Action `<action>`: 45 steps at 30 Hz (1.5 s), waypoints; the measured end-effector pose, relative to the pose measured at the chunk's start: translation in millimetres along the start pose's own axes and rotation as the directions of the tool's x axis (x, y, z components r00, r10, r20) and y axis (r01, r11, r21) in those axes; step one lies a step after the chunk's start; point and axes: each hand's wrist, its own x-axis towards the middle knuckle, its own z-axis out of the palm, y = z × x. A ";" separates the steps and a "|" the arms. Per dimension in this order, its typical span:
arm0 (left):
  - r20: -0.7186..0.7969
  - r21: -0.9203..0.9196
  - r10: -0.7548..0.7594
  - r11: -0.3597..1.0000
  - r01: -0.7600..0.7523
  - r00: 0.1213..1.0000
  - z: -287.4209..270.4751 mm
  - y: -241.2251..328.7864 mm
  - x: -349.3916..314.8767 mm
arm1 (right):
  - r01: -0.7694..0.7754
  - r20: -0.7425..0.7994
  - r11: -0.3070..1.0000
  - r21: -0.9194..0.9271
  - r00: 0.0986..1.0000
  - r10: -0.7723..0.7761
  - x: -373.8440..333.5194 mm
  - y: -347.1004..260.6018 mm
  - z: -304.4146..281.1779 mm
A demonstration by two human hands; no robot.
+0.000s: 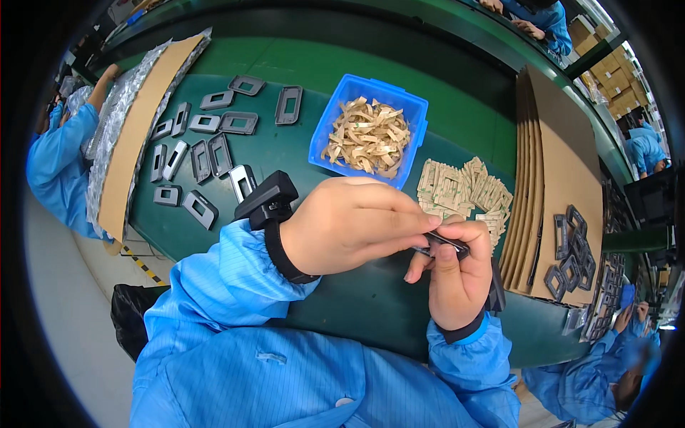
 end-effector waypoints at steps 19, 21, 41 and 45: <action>-0.021 -0.217 0.004 0.976 -0.009 1.000 3.2 -0.1 -8.4 | 0.074 0.062 0.997 -0.015 0.995 -0.073 -5.1 -1.7 1.1; -0.019 -0.225 0.028 0.974 -0.031 0.999 2.8 -1.0 -8.8 | 0.069 0.067 0.998 0.001 0.995 -0.069 -5.5 -2.5 1.5; -0.049 -0.267 -0.009 0.964 -0.005 0.999 9.4 -1.4 -10.9 | 0.044 0.022 0.999 0.026 0.999 -0.045 -7.5 1.5 3.9; -0.042 -0.249 -0.062 0.967 0.050 0.997 9.8 4.3 -9.5 | 0.019 0.023 1.000 0.011 1.000 -0.020 -6.1 -0.9 3.0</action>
